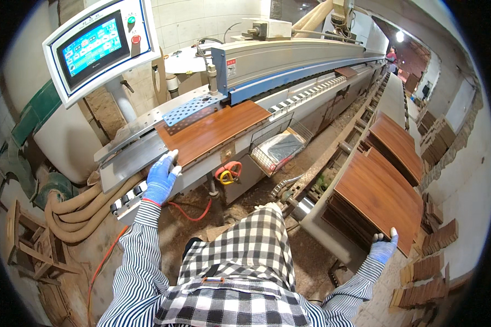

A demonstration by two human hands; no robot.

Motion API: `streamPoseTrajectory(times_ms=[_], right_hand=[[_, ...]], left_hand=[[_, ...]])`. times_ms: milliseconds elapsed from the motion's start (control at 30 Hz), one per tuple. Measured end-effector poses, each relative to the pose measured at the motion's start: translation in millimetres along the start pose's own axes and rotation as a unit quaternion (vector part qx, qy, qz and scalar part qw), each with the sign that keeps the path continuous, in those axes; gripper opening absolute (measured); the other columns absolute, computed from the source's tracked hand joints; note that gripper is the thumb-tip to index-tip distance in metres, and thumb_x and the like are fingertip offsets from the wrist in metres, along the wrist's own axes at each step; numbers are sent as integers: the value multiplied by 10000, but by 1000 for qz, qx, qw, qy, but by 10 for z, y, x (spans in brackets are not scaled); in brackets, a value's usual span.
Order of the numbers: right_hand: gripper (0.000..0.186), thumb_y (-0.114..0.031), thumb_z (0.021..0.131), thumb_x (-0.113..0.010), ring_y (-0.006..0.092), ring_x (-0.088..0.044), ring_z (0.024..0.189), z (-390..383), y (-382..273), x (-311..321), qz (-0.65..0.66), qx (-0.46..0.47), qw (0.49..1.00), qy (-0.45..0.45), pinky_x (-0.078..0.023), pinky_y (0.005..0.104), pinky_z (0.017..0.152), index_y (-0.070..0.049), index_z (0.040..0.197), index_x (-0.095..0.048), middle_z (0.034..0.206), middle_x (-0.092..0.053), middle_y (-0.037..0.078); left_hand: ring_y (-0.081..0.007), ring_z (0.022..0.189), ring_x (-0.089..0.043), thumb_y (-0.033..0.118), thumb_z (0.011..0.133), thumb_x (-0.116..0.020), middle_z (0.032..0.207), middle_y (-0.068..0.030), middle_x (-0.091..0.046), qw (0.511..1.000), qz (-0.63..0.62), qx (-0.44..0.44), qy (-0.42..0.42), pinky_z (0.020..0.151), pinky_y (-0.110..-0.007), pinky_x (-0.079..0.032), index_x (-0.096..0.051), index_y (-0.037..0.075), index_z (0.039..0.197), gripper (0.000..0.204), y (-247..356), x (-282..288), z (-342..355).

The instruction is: The person repeatedly picks up rectangular wood panels from a stack and places them onto a conveyor belt of a woodworking machine. The panels move through the machine, and the person continues to feed them one by one throughout the clip.

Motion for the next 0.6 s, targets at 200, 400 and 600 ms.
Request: streamPoseTrajectory(times_ms=[200,400,600], right_hand=[[179,-212,809,-700,144,-520,465,-424,138,-21,-7,-44,994,-102,-452,283,466,-114,919,-598,693,-632,48],[249,-158,858,-624,162,-611,602,-1292,637,-702,-30,-117,933,-340,-541,320,536,-32,1066,-574,917,-655,90],[219,-117,881,-584,193,-651,652,-2326,1462,-1468,-47,-303,819,-485,-584,315,604,19,1053,-569,861,-653,106]], left_hand=[[-340,1168,-523,256,873,-625,1240,-178,-570,998,4,-46,34,1021,-425,-385,-537,88,1286,455,202,111,-297],[-347,1227,-475,320,830,-675,1317,-183,-515,996,-37,-83,23,1044,-430,-354,-506,37,1302,576,732,472,-763],[-397,1329,-342,512,752,-698,1430,-224,-377,996,21,-72,-52,1074,-490,-292,-463,61,1344,781,944,793,-1210]])
Point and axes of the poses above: each hand's wrist, its own z-axis towards the middle knuckle, its own x-axis out of the back of the hand, y = z × x, the point moved 3 cm from there along z, towards the middle knuckle
